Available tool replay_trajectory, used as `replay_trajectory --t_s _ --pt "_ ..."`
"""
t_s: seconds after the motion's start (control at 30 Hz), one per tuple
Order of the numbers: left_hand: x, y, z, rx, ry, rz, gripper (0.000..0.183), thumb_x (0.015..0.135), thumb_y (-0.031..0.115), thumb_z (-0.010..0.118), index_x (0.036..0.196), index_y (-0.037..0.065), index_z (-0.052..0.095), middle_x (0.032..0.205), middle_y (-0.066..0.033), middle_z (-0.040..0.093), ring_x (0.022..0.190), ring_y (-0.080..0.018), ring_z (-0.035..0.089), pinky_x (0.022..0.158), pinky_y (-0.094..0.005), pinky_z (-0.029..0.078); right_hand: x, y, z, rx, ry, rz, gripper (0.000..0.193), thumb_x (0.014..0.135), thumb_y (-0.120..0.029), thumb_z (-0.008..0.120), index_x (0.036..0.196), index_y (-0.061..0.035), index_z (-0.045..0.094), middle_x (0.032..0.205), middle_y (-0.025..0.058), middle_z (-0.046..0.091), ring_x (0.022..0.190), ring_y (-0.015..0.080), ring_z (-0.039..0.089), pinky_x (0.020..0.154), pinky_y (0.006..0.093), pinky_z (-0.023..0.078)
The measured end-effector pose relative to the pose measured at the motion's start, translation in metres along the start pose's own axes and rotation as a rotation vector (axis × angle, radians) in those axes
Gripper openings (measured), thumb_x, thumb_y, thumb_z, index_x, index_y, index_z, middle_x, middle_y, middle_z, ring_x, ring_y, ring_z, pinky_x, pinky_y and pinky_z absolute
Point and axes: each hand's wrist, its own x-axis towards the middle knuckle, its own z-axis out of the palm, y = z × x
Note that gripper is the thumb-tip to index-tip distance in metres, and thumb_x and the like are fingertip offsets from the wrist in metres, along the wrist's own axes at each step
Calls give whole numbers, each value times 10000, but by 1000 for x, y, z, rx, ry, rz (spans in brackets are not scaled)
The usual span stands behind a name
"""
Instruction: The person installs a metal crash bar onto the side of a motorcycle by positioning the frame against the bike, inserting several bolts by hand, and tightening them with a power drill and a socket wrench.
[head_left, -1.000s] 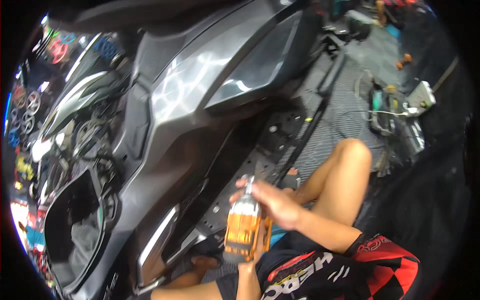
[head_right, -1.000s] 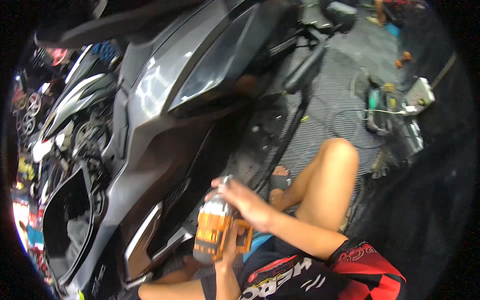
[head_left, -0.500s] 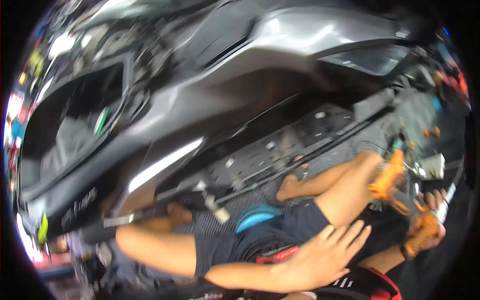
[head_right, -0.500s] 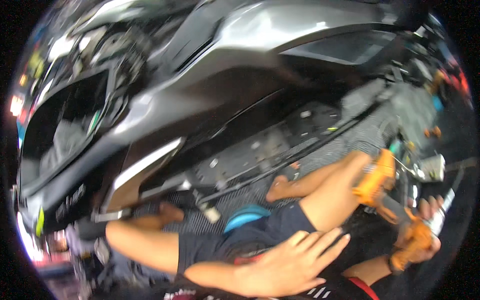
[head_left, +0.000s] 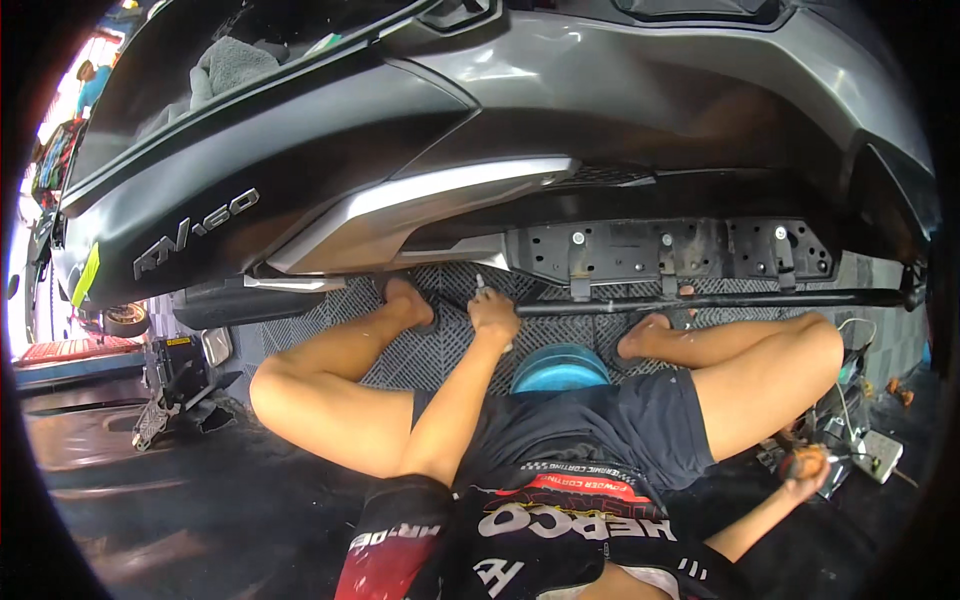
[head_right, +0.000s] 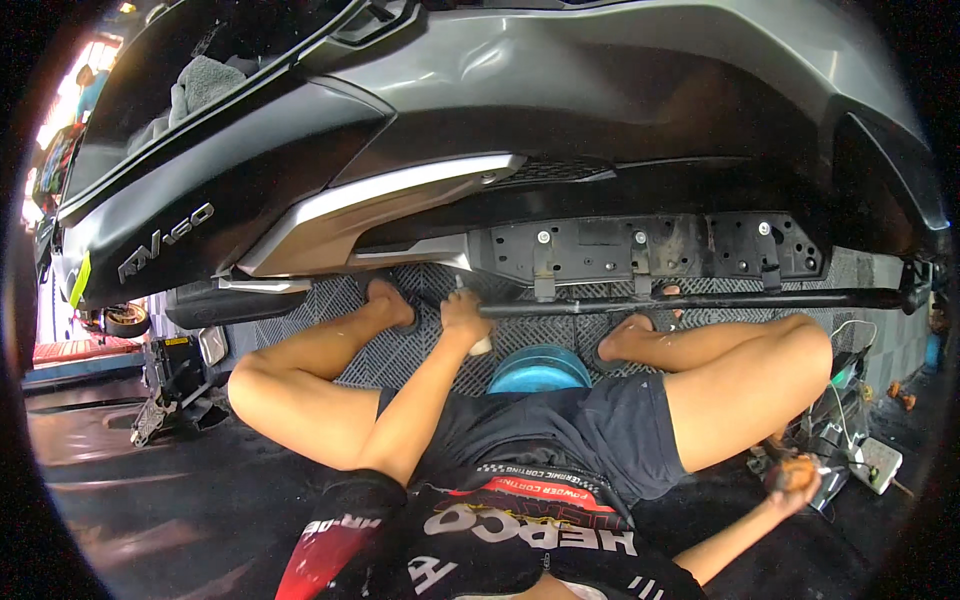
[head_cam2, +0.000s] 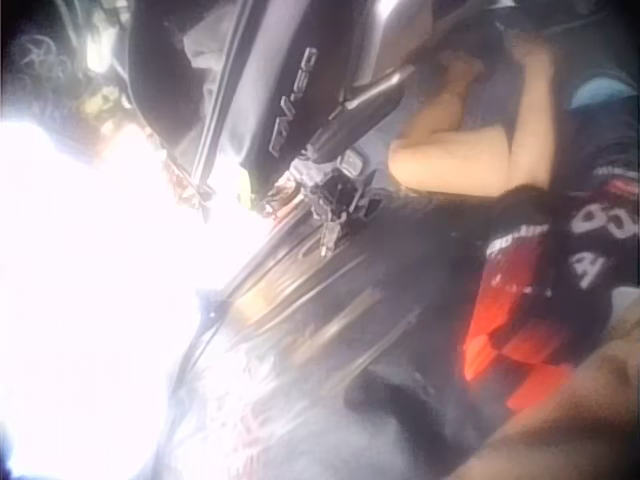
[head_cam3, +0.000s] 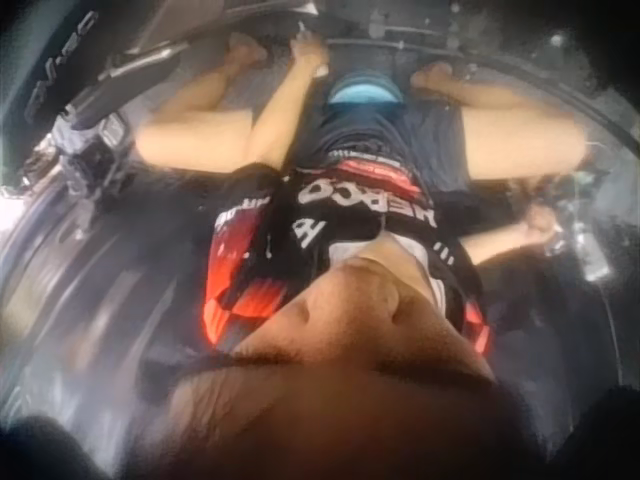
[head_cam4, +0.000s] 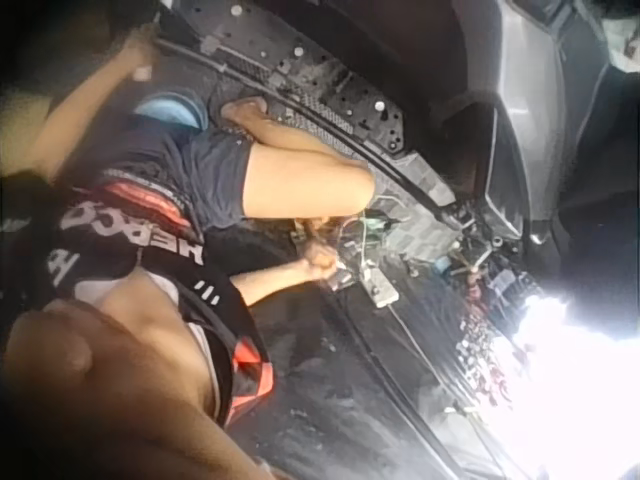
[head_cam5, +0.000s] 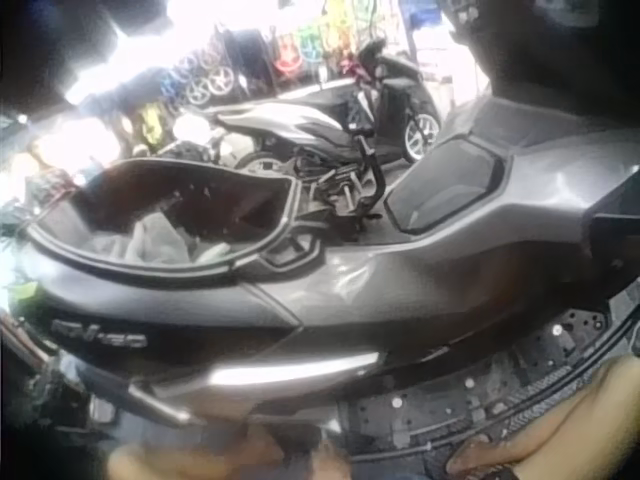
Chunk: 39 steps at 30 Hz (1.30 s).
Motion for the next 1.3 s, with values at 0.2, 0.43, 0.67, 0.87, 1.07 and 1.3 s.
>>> replay_trajectory --t_s 0.2,0.43,0.67,0.87,1.07,1.3 --pt "80 1 85 -544 335 285 403 836 262 652 1144 3 666 1108 -241 678 1125 -401 637 991 -465 518 -3 114 -36 15 150 231 188 953 -278 650 1014 -101 636 954 50 704 832 217 690 687 400 603" --pt "42 -28 45 -253 1 246 249 929 286 605 1108 140 698 1137 -231 698 1092 -420 675 947 -489 546 -14 190 -44 86 175 309 256 978 -308 602 1040 -60 628 945 56 695 845 231 682 745 392 588" --pt "-70 3 -40 99 -26 615 237 934 160 548 921 -11 712 865 -224 736 824 -387 742 730 -473 603 -13 151 -73 -511 224 422 509 970 -478 655 1164 -7 641 1028 90 694 915 230 688 829 416 563" --pt "-164 10 -114 120 58 619 374 917 108 533 1254 -12 644 804 -191 720 707 -360 729 650 -461 592 3 102 -38 -951 93 613 777 940 -664 600 1254 44 660 1065 125 700 957 243 666 846 406 531" --pt "-234 22 -159 74 150 638 621 853 81 569 1468 21 503 981 -128 707 659 -264 724 577 -371 580 28 58 -35 -1487 -95 459 590 967 -547 617 799 15 673 678 41 596 585 183 545 549 357 428" --pt "-285 67 -240 -155 127 884 635 863 87 600 1470 -40 465 1146 -180 681 697 -309 735 603 -388 594 -74 -106 190 -717 36 -444 350 1073 -353 552 947 -54 680 701 -31 534 624 44 480 560 219 369"
